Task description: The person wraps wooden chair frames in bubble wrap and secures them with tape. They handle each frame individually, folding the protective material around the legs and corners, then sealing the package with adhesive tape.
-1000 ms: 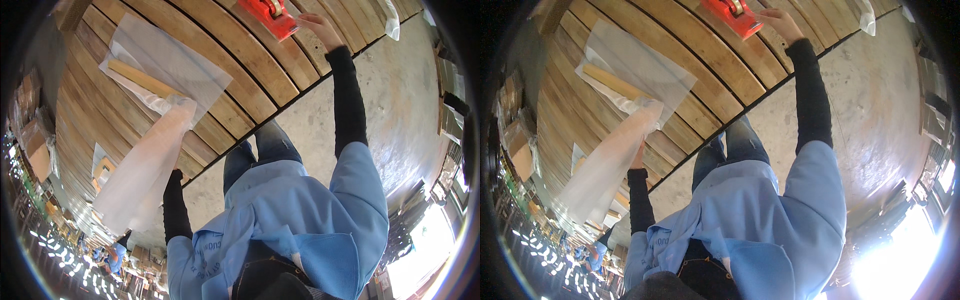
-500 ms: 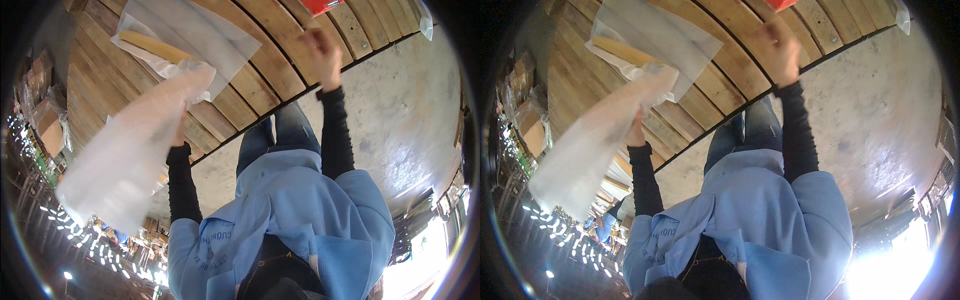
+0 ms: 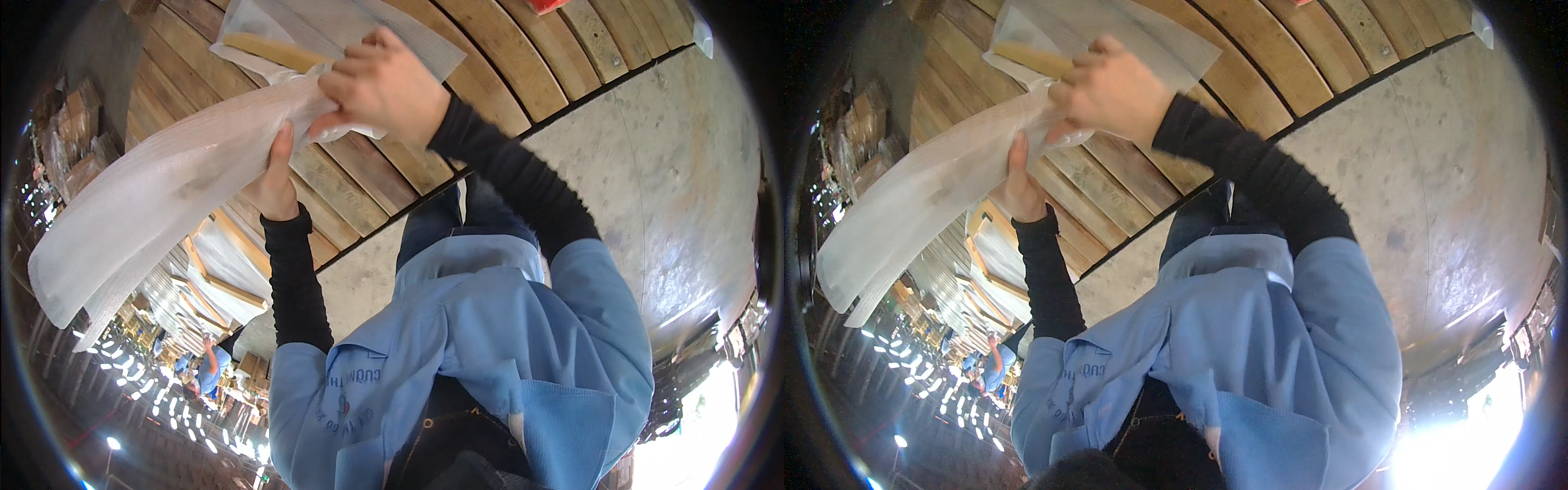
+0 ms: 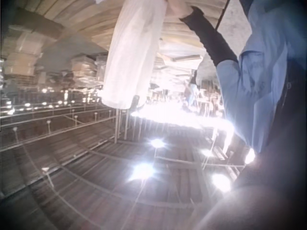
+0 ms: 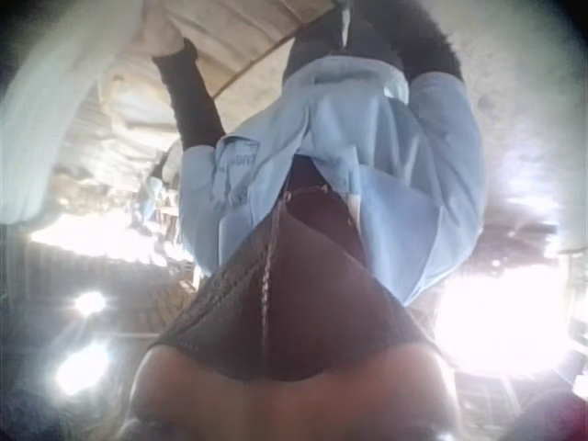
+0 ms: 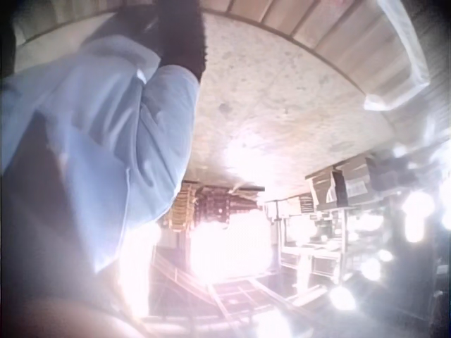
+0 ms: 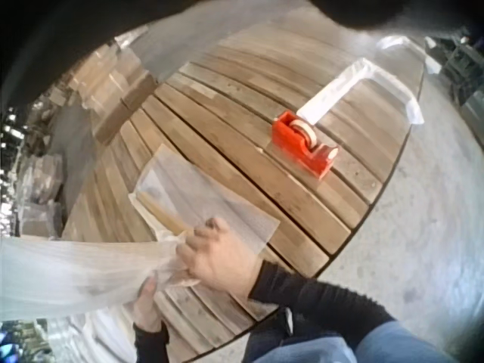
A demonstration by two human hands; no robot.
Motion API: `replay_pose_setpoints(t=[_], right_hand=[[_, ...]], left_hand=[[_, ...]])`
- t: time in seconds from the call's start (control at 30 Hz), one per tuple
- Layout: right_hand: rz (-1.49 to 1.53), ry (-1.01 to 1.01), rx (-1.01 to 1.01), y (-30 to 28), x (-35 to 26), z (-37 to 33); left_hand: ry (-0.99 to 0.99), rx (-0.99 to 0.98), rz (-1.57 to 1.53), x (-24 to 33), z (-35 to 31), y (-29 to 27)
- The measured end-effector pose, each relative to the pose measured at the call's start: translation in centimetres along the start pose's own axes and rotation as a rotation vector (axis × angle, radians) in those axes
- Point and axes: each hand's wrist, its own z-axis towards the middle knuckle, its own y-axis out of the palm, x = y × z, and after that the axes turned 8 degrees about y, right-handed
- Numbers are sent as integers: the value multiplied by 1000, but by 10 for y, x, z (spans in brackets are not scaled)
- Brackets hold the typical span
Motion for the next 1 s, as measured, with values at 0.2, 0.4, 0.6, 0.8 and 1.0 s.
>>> replay_pose_setpoints(t=[0.2, 0.4, 0.6, 0.8, 1.0], right_hand=[[-194, 150, -50, -22, 101, 46], [641, -128, 68, 2, -2, 21], [685, 91, -115, 1, -56, 31], [818, 215, 28, 18, -55, 23], [-345, 952, -8, 131, 83, -68]], left_hand=[[-3, -68, -8, 11, -1, -18], [-80, 23, -9, 37, -3, -32], [-113, 166, -102, 57, 6, -25], [-140, 260, -89, 48, -4, -54], [-107, 499, -409, -3, -59, -141]])
